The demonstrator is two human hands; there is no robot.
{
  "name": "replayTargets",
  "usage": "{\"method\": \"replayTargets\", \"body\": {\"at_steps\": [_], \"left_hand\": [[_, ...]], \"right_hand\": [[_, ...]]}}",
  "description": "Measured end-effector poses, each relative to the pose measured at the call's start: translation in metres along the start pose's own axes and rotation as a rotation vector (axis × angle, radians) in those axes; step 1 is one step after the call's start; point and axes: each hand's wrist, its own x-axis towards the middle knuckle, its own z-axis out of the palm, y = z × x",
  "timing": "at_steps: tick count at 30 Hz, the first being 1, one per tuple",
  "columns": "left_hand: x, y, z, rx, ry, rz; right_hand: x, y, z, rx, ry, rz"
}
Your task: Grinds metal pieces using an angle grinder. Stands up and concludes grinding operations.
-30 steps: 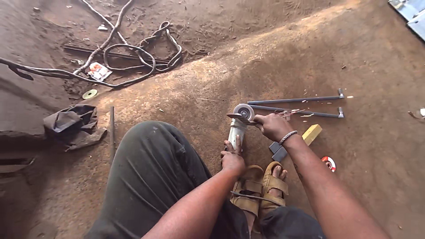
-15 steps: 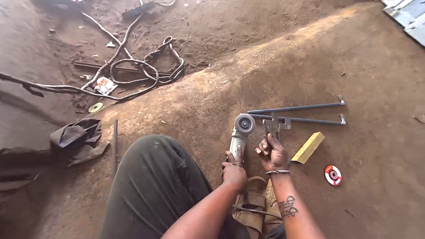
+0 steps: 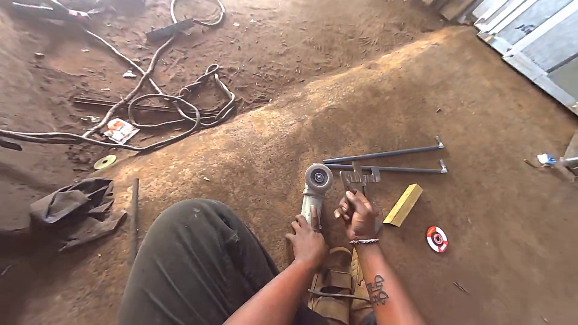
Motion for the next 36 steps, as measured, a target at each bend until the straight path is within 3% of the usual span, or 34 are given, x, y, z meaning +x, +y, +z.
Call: {"method": "replayTargets", "body": {"at_steps": [5, 11, 16, 24, 36], "left_hand": [[0.009, 0.002, -0.002, -0.125, 0.067, -0.140], [0.012, -0.003, 0.006, -0.203, 0.023, -0.115], [0.014, -0.005, 0.010, -0.215, 0.009, -0.101], [0.012, -0.003, 0.007, -0.215, -0.006, -0.096], [0.010, 0.000, 0.000, -0.229, -0.034, -0.116]], "right_hand": [[-0.009, 0.045, 0.019, -0.905, 0.311, 0.012], [-0.022, 0.049, 0.057, -1.360, 0.331, -0.012], [-0.017, 0.050, 0.061, -1.434, 0.281, 0.076], [-0.014, 0.048, 0.061, -1.428, 0.252, 0.022], [-0.014, 0.043, 0.062, -1.438, 0.248, 0.081]]}}
